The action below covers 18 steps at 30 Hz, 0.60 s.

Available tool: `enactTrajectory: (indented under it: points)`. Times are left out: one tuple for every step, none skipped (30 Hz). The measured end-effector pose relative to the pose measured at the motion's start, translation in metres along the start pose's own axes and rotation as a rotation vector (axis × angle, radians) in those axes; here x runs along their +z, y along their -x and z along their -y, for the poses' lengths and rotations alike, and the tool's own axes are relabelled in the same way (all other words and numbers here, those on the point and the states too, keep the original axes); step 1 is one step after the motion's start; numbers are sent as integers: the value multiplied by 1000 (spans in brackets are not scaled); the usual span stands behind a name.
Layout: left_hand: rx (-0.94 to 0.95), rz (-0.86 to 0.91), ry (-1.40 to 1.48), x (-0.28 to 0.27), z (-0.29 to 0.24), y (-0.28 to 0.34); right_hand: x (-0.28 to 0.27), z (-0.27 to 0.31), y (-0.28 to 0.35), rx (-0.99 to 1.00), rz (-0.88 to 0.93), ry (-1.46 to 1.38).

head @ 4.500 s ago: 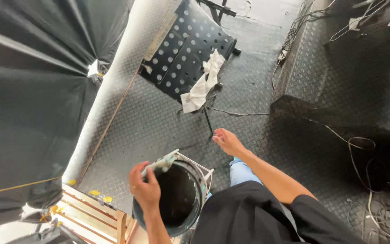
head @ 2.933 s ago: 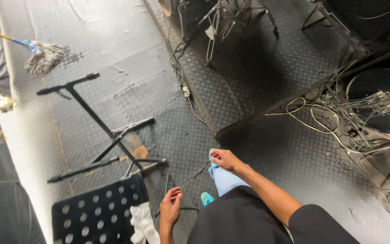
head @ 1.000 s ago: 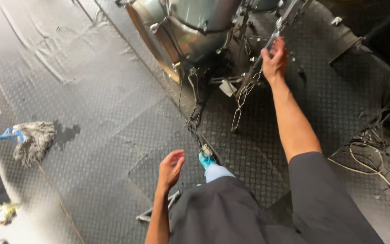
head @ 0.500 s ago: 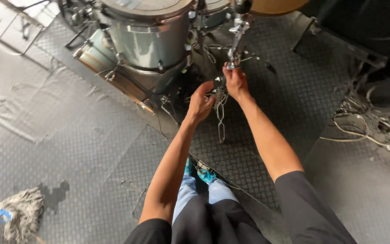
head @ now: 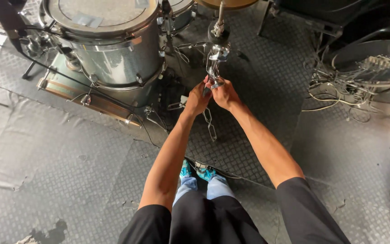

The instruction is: Cleaning and mopping a music stage area featuring a drum kit and musical equipment.

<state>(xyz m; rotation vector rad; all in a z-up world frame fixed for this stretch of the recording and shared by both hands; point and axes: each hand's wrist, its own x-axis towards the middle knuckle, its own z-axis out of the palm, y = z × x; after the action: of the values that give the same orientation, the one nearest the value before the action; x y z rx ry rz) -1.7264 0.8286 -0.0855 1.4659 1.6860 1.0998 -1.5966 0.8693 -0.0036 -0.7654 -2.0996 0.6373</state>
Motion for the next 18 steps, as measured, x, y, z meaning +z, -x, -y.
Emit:
enactTrajectory:
  points:
    - [7, 6, 3, -1, -7, 1, -3, 0, -1, 2, -6, 7]
    - [-5, 2, -16, -2, -13, 5, -4, 1, 1, 0, -4, 0]
    - [-17, -2, -34, -2, -19, 10, -6, 2, 4, -1, -2, -8]
    - [-17, 8, -34, -5, -30, 18, -13, 15, 7, 7, -7, -5]
    - [-46, 0, -65, -8, -42, 25, -20, 28, 10, 30, -4, -22]
    - [-71, -12, -97, -13, -56, 29, -27, 41, 9, 48, -3, -39]
    - [-67, -6, -99, -16, -68, 35, -36, 48, 10, 52, -9, -37]
    - [11, -28, -57, -18, -78, 45, -42, 56, 15, 28, 4, -31]
    - [88, -50, -14, -21, -87, 56, -48, 65, 20, 4, 16, -26]
    - [93, -46, -13, -21, -94, 66, -54, 74, 25, 5, 11, -21]
    - [130, -51, -20, -21, -101, 76, -59, 83, 31, -3, 23, -1]
    - [160, -64, -25, -22, -108, 88, -63, 93, 36, -13, 44, 15]
    - [158, -67, -22, -20, -110, 95, -70, 99, 44, -14, 49, 16]
    - [221, -88, -83, -19, -111, 104, -75, 106, 50, -8, 61, 33]
    - [284, -109, -145, -19, -112, 114, -80, 113, 57, -3, 74, 50]
    - [275, -121, -148, -16, -106, 121, -81, 121, 62, -10, 83, 42]
    - [299, -118, -166, -13, -101, 129, -83, 130, 68, -9, 85, 47]
    - [324, -117, -184, -8, -97, 137, -88, 137, 74, -9, 87, 53]
